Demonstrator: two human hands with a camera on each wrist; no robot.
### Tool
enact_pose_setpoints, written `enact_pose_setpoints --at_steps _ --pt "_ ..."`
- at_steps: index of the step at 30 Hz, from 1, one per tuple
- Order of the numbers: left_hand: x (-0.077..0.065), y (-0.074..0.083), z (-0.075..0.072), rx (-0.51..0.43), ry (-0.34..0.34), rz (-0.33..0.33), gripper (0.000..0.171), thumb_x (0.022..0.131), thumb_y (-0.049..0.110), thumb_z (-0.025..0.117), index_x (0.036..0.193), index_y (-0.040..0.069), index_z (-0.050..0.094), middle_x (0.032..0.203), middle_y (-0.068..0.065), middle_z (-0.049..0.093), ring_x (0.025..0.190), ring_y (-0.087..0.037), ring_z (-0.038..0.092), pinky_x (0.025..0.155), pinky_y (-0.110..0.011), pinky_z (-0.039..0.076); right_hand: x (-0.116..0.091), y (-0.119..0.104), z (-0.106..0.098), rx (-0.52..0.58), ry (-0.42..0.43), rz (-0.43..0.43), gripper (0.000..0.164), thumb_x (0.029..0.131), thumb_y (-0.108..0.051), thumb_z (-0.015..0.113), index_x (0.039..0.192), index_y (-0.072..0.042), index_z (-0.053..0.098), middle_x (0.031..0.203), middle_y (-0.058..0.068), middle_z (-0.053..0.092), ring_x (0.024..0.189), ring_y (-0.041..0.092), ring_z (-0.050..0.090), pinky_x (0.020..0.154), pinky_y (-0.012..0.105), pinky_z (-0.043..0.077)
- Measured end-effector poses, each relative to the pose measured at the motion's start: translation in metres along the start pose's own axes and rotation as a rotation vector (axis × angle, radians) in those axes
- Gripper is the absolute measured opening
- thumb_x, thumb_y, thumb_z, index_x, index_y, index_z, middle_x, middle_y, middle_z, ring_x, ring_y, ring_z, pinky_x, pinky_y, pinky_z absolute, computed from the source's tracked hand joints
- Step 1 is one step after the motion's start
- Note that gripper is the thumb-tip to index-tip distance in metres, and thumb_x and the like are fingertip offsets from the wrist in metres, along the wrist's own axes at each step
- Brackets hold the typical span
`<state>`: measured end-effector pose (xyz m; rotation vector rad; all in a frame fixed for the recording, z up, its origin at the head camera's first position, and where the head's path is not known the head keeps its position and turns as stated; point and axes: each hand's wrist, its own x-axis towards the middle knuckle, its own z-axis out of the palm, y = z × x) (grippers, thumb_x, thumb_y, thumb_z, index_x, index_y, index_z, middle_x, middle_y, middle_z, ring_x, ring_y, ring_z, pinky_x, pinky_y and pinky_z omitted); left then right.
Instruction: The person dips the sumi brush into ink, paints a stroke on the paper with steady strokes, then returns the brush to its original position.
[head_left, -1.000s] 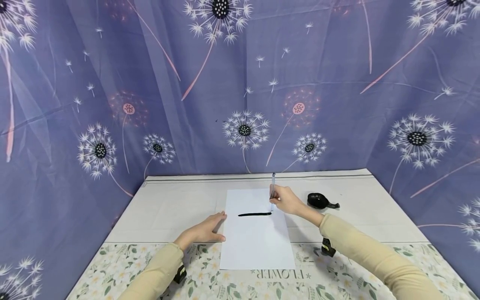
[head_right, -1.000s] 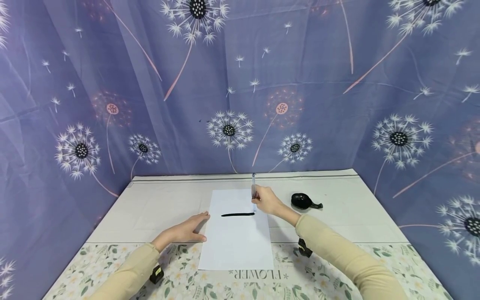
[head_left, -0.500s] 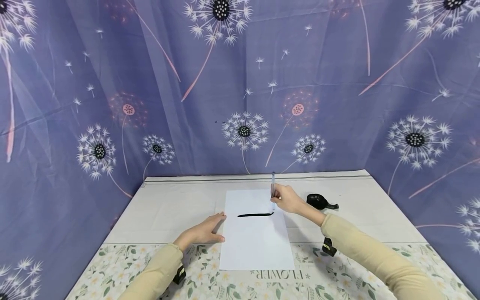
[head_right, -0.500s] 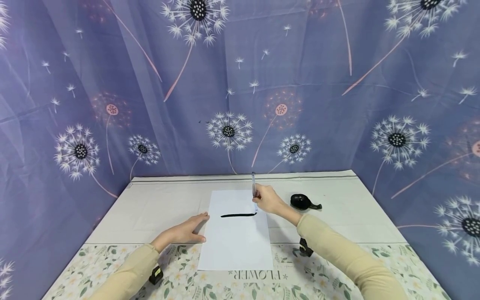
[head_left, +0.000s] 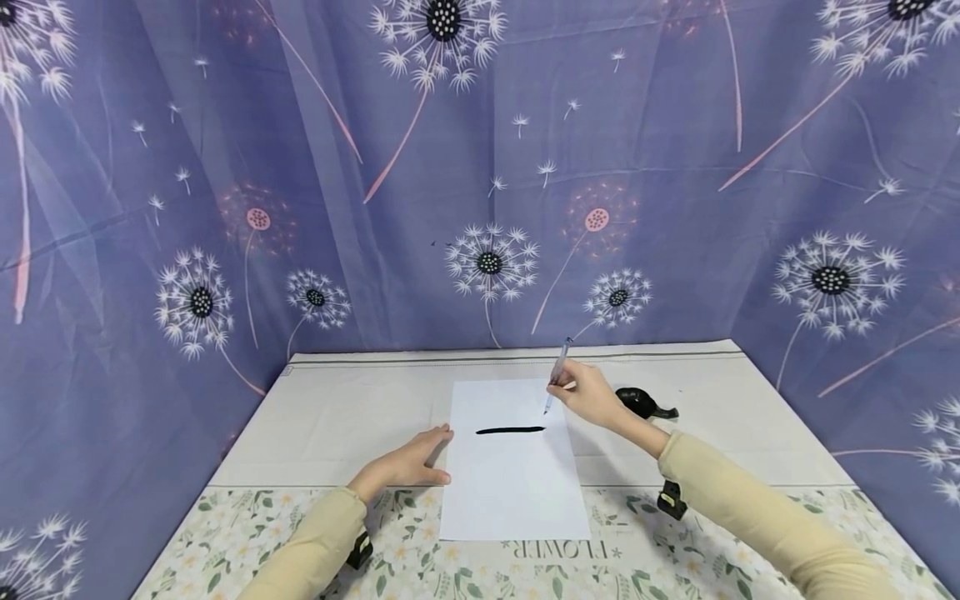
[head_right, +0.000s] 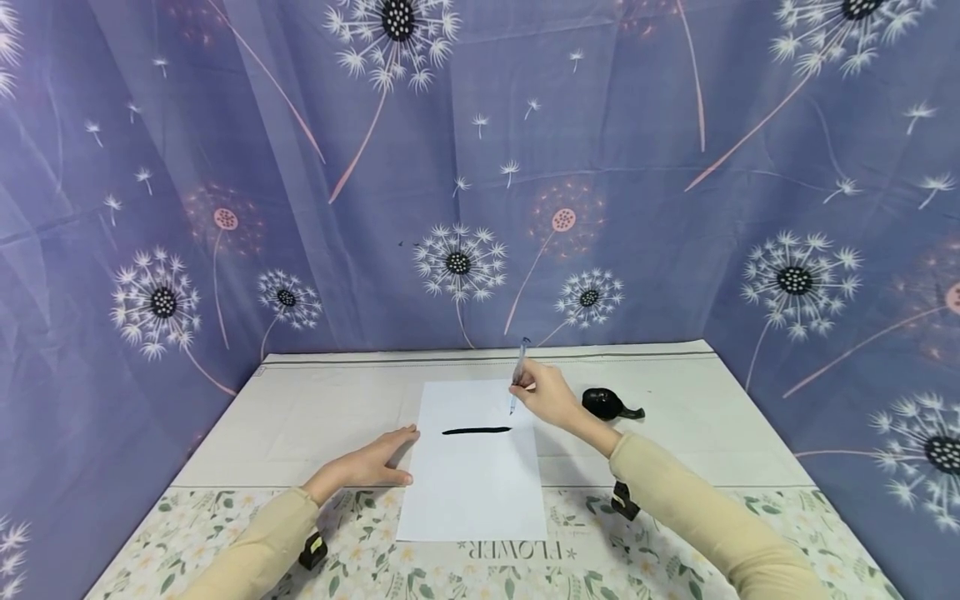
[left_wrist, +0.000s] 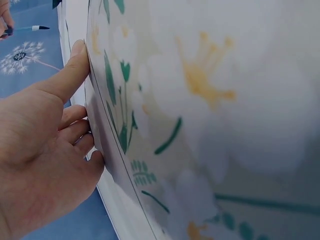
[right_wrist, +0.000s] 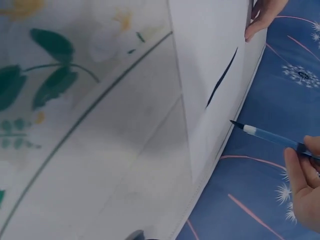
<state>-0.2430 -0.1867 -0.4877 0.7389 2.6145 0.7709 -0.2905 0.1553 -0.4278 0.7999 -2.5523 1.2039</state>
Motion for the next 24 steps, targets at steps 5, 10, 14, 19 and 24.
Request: enact_pose_setpoints --at_steps 5,10,14,19,24 --pt "0.001 0.001 0.003 -0.008 -0.011 0.003 0.082 0.088 0.035 0.069 0.149 -0.003 0.029 0.159 -0.024 0.019 0.146 -0.042 0.020 0.119 -0.058 0.021 -0.010 0.006 0.000 0.006 0.061 -0.021 0.009 0.087 0.000 0.069 0.091 -0.005 0.062 0.083 0.007 0.070 0.084 0.025 0.071 0.072 0.023 0.060" --pt "0.002 0.000 0.005 -0.002 -0.018 -0.005 0.082 0.088 0.036 0.069 0.149 -0.001 0.029 0.159 -0.023 0.019 0.147 -0.041 0.019 0.119 -0.058 0.021 -0.016 0.012 -0.001 -0.004 0.109 -0.069 0.011 0.086 0.000 0.070 0.091 -0.006 0.062 0.087 0.008 0.070 0.085 0.027 0.071 0.073 0.023 0.060" --pt "0.003 -0.001 0.002 -0.009 -0.015 -0.011 0.082 0.088 0.037 0.068 0.150 0.000 0.029 0.160 -0.022 0.018 0.147 -0.041 0.019 0.119 -0.058 0.020 -0.015 0.012 -0.003 -0.007 0.151 -0.089 0.010 0.085 0.001 0.071 0.090 -0.005 0.065 0.089 0.009 0.069 0.083 0.027 0.070 0.073 0.025 0.061" --pt "0.004 -0.002 0.001 -0.007 -0.014 -0.007 0.082 0.088 0.038 0.068 0.150 0.000 0.029 0.160 -0.022 0.018 0.147 -0.041 0.019 0.119 -0.058 0.020 -0.014 0.011 -0.006 -0.004 0.177 -0.114 0.012 0.083 0.003 0.072 0.090 -0.004 0.066 0.090 0.010 0.069 0.083 0.028 0.071 0.073 0.023 0.060" --pt "0.003 -0.005 0.001 -0.010 -0.020 -0.008 0.083 0.089 0.038 0.067 0.150 0.000 0.028 0.160 -0.021 0.017 0.147 -0.041 0.018 0.119 -0.057 0.019 -0.016 0.012 -0.010 -0.025 0.192 -0.093 0.014 0.082 0.001 0.074 0.089 -0.008 0.066 0.089 0.007 0.071 0.083 0.024 0.072 0.073 0.018 0.059"
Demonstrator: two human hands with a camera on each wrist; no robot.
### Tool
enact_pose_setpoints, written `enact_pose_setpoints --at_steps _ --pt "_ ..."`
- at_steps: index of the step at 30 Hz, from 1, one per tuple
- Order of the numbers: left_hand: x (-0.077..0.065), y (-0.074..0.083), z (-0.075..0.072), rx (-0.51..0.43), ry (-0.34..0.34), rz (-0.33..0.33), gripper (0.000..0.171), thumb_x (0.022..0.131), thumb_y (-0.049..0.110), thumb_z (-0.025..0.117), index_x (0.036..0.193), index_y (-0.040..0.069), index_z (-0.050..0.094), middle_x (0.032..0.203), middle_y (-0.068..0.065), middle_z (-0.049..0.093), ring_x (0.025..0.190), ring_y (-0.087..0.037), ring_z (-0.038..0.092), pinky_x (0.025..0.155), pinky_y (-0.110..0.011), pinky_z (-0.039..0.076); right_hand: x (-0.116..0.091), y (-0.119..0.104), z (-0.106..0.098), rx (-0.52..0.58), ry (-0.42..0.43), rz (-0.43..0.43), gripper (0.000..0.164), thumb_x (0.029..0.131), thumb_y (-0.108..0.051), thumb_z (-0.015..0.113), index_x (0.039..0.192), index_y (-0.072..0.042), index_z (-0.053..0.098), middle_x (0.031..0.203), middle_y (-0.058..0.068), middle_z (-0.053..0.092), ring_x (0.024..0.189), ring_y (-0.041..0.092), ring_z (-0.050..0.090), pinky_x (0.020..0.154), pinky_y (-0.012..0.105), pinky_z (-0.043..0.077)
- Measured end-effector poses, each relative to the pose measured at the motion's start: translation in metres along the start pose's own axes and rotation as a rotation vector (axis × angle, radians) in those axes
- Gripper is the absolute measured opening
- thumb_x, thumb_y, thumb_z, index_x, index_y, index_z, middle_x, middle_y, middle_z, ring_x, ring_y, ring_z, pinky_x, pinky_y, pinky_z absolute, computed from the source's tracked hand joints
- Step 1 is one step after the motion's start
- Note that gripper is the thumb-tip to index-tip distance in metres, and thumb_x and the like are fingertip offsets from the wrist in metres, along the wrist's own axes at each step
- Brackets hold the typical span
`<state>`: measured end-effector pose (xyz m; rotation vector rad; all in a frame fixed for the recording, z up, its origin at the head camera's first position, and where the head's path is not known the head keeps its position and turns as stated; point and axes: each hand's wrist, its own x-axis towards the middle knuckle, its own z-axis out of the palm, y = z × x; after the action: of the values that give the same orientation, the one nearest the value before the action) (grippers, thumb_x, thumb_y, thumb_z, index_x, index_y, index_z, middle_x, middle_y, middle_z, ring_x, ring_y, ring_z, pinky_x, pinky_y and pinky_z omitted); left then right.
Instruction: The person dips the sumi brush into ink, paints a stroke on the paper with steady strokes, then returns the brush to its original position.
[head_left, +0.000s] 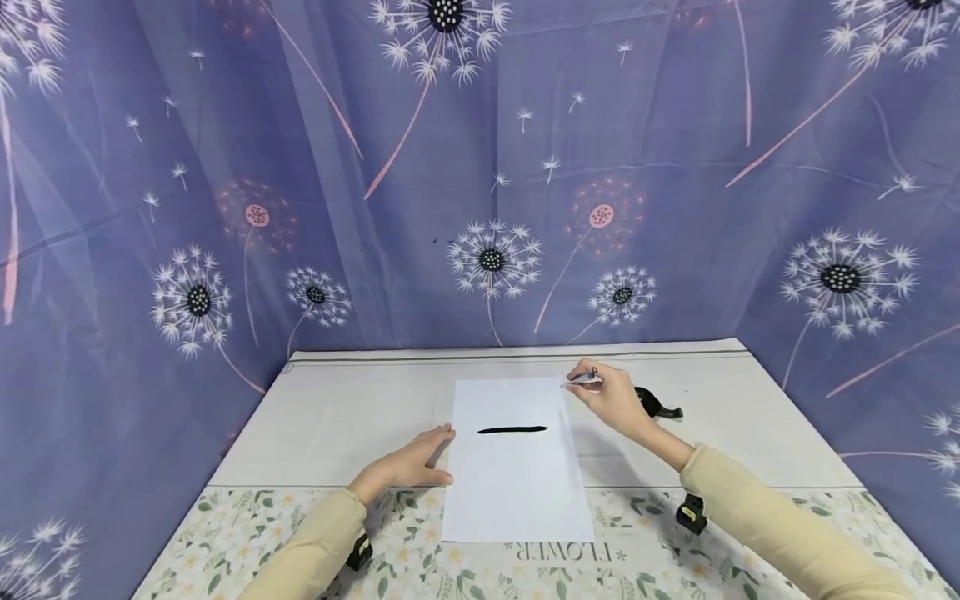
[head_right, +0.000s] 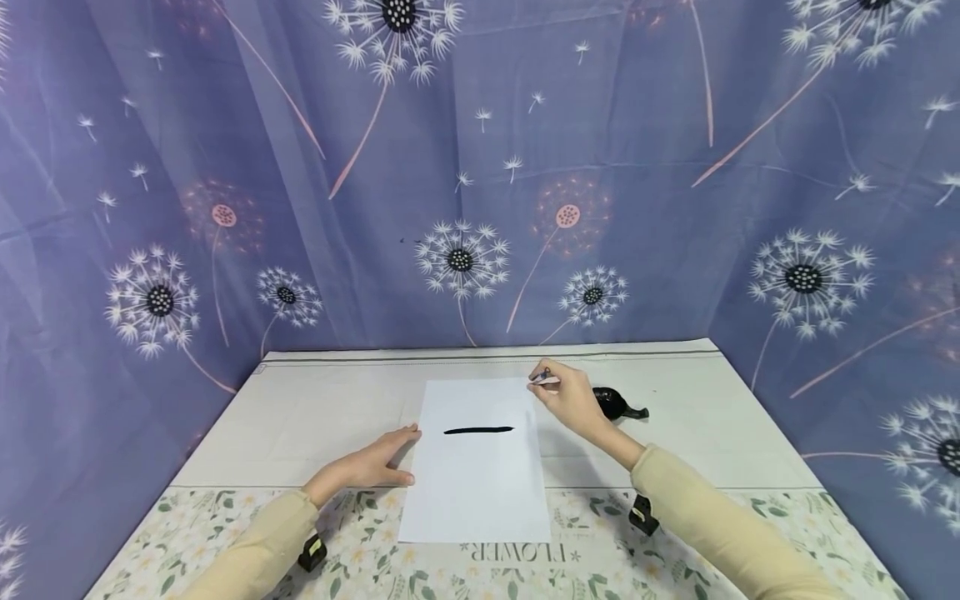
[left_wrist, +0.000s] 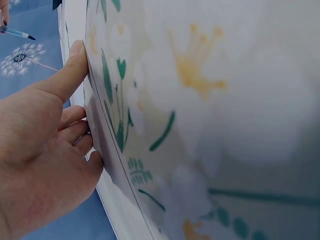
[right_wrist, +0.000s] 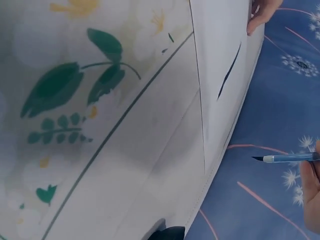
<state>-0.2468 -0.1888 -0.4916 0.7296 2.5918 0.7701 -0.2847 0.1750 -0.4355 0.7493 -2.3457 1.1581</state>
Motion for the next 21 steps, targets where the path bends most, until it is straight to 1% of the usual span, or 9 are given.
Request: enact_pose_setpoints --at_steps 4,8,10,13,16,21 --pt "-0.001 0.001 -0.002 -0.008 0.004 -0.005 0.083 0.088 0.037 0.068 0.150 -0.001 0.028 0.160 -0.022 0.017 0.147 -0.041 0.017 0.119 -0.058 0.019 -0.001 0.001 -0.006 -0.005 0.025 0.000 0.014 0.082 0.001 0.074 0.090 -0.007 0.067 0.088 0.007 0.072 0.081 0.023 0.072 0.072 0.019 0.059" --pt "-0.002 0.003 -0.003 -0.011 0.005 -0.002 0.083 0.088 0.037 0.068 0.150 -0.002 0.028 0.159 -0.023 0.017 0.147 -0.042 0.017 0.119 -0.059 0.019 -0.002 0.003 -0.013 -0.018 0.044 -0.019 0.013 0.082 0.000 0.074 0.092 -0.005 0.068 0.088 0.006 0.072 0.079 0.021 0.071 0.071 0.020 0.060" --pt "-0.002 0.004 -0.003 -0.006 0.004 0.001 0.083 0.089 0.036 0.068 0.150 -0.002 0.028 0.159 -0.023 0.017 0.147 -0.042 0.017 0.119 -0.059 0.019 -0.002 0.004 -0.016 -0.031 0.048 -0.033 0.014 0.082 0.000 0.074 0.092 -0.007 0.069 0.089 0.006 0.073 0.077 0.019 0.071 0.070 0.022 0.060" --pt "-0.004 0.006 -0.003 -0.004 0.005 -0.001 0.082 0.089 0.035 0.068 0.149 -0.003 0.028 0.159 -0.024 0.018 0.147 -0.043 0.017 0.119 -0.059 0.019 -0.004 0.007 -0.020 -0.061 0.050 -0.077 0.017 0.081 0.001 0.075 0.092 -0.011 0.069 0.090 0.006 0.073 0.076 0.016 0.069 0.069 0.024 0.060" --pt "-0.005 0.007 -0.003 0.000 0.008 -0.002 0.081 0.089 0.034 0.068 0.149 -0.003 0.029 0.159 -0.024 0.019 0.146 -0.043 0.018 0.118 -0.059 0.020 -0.005 0.008 -0.023 -0.065 0.048 -0.116 0.021 0.080 0.004 0.074 0.092 -0.012 0.068 0.091 0.007 0.073 0.078 0.019 0.070 0.069 0.024 0.060" --pt "-0.006 0.008 -0.002 -0.002 0.001 -0.003 0.081 0.088 0.035 0.069 0.149 -0.003 0.029 0.159 -0.024 0.019 0.146 -0.044 0.018 0.118 -0.060 0.019 -0.008 0.012 -0.029 -0.053 0.055 -0.182 0.025 0.078 0.012 0.072 0.091 -0.008 0.067 0.094 0.011 0.071 0.083 0.027 0.071 0.073 0.024 0.060"
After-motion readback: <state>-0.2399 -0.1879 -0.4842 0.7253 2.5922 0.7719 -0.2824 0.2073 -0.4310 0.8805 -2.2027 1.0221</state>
